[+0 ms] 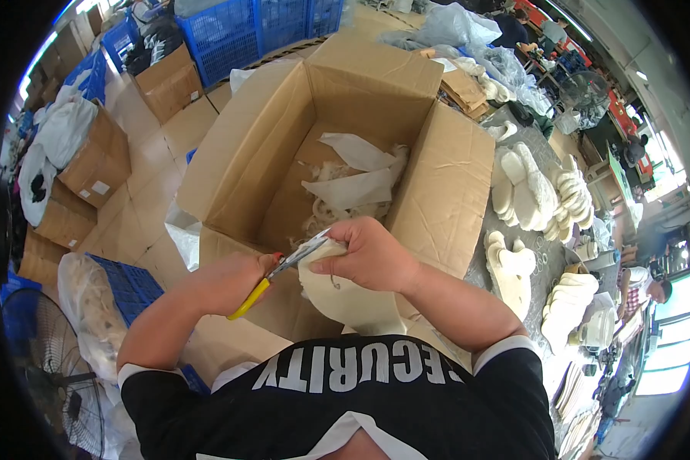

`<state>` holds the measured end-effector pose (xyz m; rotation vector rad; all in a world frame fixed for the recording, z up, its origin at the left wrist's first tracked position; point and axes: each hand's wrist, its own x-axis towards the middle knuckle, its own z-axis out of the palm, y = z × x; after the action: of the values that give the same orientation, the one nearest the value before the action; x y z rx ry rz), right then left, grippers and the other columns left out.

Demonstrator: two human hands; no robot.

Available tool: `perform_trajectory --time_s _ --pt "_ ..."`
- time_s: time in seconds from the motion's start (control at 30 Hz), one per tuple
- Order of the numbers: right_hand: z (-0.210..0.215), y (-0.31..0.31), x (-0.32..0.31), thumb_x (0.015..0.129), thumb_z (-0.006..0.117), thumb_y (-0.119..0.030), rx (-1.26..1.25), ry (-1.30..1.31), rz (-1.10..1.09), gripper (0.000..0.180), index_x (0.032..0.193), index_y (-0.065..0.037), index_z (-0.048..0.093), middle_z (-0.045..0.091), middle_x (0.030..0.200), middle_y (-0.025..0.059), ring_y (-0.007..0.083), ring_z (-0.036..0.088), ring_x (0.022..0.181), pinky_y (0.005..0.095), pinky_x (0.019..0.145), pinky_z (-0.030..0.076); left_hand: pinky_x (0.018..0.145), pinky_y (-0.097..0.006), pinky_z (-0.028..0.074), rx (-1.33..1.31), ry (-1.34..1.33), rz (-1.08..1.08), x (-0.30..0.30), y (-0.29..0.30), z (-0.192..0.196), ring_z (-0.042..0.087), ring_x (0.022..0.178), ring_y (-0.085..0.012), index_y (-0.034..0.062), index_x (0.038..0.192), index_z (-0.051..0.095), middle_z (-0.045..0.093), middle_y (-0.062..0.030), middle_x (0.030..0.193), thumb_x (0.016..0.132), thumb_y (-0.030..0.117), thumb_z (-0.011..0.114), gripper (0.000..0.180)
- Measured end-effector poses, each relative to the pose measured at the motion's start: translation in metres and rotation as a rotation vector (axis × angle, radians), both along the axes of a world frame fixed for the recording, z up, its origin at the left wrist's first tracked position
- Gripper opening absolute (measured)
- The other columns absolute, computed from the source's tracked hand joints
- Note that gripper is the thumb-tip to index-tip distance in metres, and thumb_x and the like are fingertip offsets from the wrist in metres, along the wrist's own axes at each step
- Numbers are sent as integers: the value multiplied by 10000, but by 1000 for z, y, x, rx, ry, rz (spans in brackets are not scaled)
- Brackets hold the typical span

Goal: The worker is trimming the edges of plush shoe insoles using a pair of scissors.

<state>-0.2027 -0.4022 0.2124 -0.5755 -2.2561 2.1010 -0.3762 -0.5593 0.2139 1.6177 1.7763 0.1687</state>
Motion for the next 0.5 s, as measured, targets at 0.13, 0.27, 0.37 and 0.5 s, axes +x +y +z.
perform_trajectory --time_s 0.13,0.27,0.37,0.5 --pt "-3 0 -3 773 663 -62 -8 2 -25 160 918 -4 632 602 721 -10 43 499 649 224 585 421 579 -449 414 63 -34 -116 -8 -2 -12 550 641 -387 0 942 496 543 -205 637 826 177 517 213" --pt "-16 5 -7 763 675 -83 11 -107 -20 160 892 4 636 609 722 -1 48 512 663 229 609 435 635 -450 429 -117 -82 -134 -7 -1 -9 555 729 -397 -13 917 483 570 -213 729 856 196 496 218" --pt "-19 5 -8 759 678 -85 -45 -90 -17 165 889 8 636 614 732 2 49 520 674 229 622 440 632 -453 431 -105 -110 -101 -3 -3 -6 555 729 -401 -18 908 486 573 -218 735 857 207 497 231" --pt "-15 5 -11 757 680 -86 -41 -67 1 172 893 10 635 618 744 7 49 524 683 227 628 441 568 -439 419 82 -77 33 1 -13 -18 536 618 -392 -4 847 506 550 -193 643 855 237 520 241"
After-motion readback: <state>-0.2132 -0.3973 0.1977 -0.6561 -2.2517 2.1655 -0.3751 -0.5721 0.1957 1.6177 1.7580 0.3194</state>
